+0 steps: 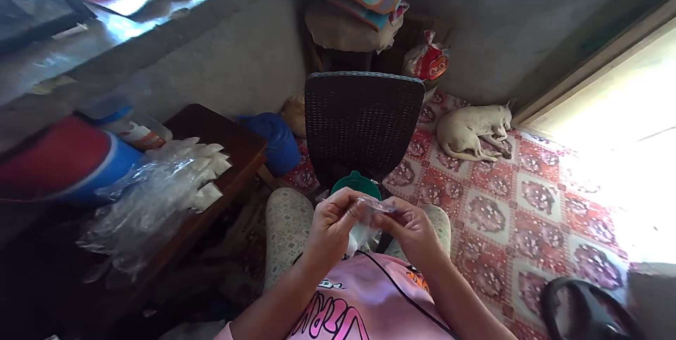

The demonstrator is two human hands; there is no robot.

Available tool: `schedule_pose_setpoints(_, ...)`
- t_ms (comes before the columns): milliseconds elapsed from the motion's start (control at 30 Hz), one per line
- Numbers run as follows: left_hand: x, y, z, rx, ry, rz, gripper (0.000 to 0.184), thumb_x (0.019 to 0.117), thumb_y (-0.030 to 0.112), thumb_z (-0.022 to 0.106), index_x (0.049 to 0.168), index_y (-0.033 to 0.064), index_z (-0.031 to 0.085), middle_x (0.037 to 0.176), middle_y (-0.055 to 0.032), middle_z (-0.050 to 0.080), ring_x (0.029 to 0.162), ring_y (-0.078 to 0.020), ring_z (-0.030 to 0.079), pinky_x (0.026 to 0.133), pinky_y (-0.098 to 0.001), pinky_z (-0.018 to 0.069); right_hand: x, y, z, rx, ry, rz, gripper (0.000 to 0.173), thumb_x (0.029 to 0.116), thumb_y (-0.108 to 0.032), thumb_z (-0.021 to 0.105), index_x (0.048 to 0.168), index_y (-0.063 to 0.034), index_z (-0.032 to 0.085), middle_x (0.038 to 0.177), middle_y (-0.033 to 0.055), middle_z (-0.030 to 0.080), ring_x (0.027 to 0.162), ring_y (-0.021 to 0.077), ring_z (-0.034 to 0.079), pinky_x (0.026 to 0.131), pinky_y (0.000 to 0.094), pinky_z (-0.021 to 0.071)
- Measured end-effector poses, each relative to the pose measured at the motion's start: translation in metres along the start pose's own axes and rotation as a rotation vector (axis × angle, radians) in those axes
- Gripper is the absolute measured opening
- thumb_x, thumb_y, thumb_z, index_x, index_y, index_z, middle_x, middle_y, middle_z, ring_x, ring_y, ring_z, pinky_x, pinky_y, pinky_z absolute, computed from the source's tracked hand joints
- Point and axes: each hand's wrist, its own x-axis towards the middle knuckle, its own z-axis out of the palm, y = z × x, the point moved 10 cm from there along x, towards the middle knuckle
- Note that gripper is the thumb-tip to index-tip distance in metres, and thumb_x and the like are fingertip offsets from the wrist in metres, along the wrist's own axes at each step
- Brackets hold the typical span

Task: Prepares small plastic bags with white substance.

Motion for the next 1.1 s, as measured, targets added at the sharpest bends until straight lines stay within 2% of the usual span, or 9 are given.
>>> schedule_pose_setpoints(100, 0.0, -0.001, -0.007, 0.003, 0.028, -0.048, 0.023, 0.1049, 0.008, 0.051, 0.119, -0.002, 0.066, 0.1, -0.0065, 0.07, 0.085, -0.0122, 0.067, 0.079, -0.0298, 0.0589, -0.002, 0.002, 0.002, 0.065, 0.005, 0.001, 0.009, 0.1003, -0.01, 0.064, 0.104, -0.002, 0.066, 0.091, 0.0023, 0.069, 0.083, 0.0094, 0.067, 0.079, 0.0278, 0.0591)
schedule_pose_setpoints(167, 0.002, -0.001, -0.007, 0.037, 0.024, -0.074, 0.031, 0.0961, 0.012, 0.068, 0.123, -0.0018, 0.06, 0.101, -0.0059, 0.068, 0.085, -0.0128, 0.067, 0.077, -0.0296, 0.0596, -0.003, -0.001, 0.004, 0.031, 0.004, -0.005, 0.01, 0.1005, -0.01, 0.063, 0.104, -0.0008, 0.065, 0.091, 0.0027, 0.068, 0.082, 0.0095, 0.067, 0.078, 0.0273, 0.0591)
schedule_pose_setpoints(267, 0.003, 0.0, -0.002, 0.079, 0.003, -0.095, 0.035, 0.0843, 0.009, 0.081, 0.113, -0.0022, 0.064, 0.101, -0.0079, 0.071, 0.085, -0.0135, 0.07, 0.078, -0.0298, 0.0616, -0.004, -0.003, 0.009, -0.005, 0.006, -0.007, 0.013, 0.1, -0.009, 0.064, 0.108, 0.0006, 0.067, 0.095, 0.003, 0.07, 0.083, 0.0081, 0.068, 0.078, 0.0249, 0.0591)
schedule_pose_setpoints(500, 0.012, 0.008, -0.013, -0.038, 0.12, 0.018, 0.012, 0.0983, 0.009, 0.066, 0.093, 0.002, 0.073, 0.08, -0.0045, 0.07, 0.067, -0.0086, 0.064, 0.065, -0.025, 0.0572, -0.007, -0.009, 0.008, -0.221, -0.054, -0.086, 0.017, 0.103, -0.015, 0.061, 0.106, -0.0011, 0.071, 0.095, 0.0031, 0.069, 0.083, 0.0066, 0.066, 0.076, 0.0231, 0.0576)
schedule_pose_setpoints(633, 0.023, 0.014, -0.023, -0.092, 0.093, -0.026, 0.032, 0.1072, 0.034, 0.051, 0.114, 0.0078, 0.069, 0.089, -0.0052, 0.067, 0.07, -0.0117, 0.064, 0.067, -0.0284, 0.0581, -0.013, -0.003, 0.001, -0.159, -0.006, -0.043, 0.014, 0.1024, -0.011, 0.061, 0.105, -0.0008, 0.07, 0.093, 0.0027, 0.07, 0.081, 0.0068, 0.066, 0.074, 0.0227, 0.0578)
schedule_pose_setpoints(733, 0.022, 0.001, -0.013, 0.105, -0.082, -0.154, 0.078, 0.0862, 0.065, 0.069, 0.136, 0.007, 0.056, 0.107, -0.0032, 0.066, 0.08, -0.0103, 0.064, 0.069, -0.0265, 0.057, -0.014, -0.007, 0.002, -0.156, 0.006, -0.044, 0.013, 0.1015, -0.01, 0.062, 0.105, -0.0002, 0.07, 0.093, 0.0034, 0.07, 0.081, 0.0074, 0.067, 0.074, 0.023, 0.0586)
schedule_pose_setpoints(800, 0.018, -0.003, 0.001, 0.183, -0.137, -0.214, 0.066, 0.0802, 0.046, 0.084, 0.126, 0.0038, 0.065, 0.106, -0.0024, 0.07, 0.085, -0.0093, 0.067, 0.073, -0.0259, 0.059, -0.013, -0.009, 0.005, -0.195, -0.004, -0.059, 0.013, 0.1013, -0.011, 0.062, 0.104, -0.0005, 0.07, 0.093, 0.003, 0.07, 0.082, 0.0067, 0.067, 0.076, 0.0226, 0.0589)
schedule_pose_setpoints(900, 0.02, 0.009, 0.008, 0.225, -0.058, -0.077, 0.012, 0.087, 0.01, 0.079, 0.094, 0.0019, 0.074, 0.087, -0.0036, 0.074, 0.078, -0.009, 0.07, 0.073, -0.0251, 0.0602, -0.013, -0.005, 0.011, -0.241, -0.064, -0.068, 0.016, 0.1024, -0.012, 0.061, 0.105, -0.0005, 0.07, 0.096, 0.0042, 0.07, 0.086, 0.0082, 0.068, 0.079, 0.025, 0.0593)
schedule_pose_setpoints(1100, 0.03, 0.025, -0.007, 0.13, 0.076, 0.076, 0.021, 0.1031, 0.021, 0.061, 0.094, 0.0068, 0.073, 0.077, -0.0004, 0.067, 0.063, -0.0064, 0.06, 0.061, -0.0229, 0.0542, -0.015, -0.008, -0.003, -0.241, 0.0, -0.079, 0.015, 0.1025, -0.013, 0.061, 0.104, -0.0014, 0.07, 0.093, 0.0032, 0.07, 0.082, 0.0079, 0.067, 0.076, 0.0244, 0.0591)
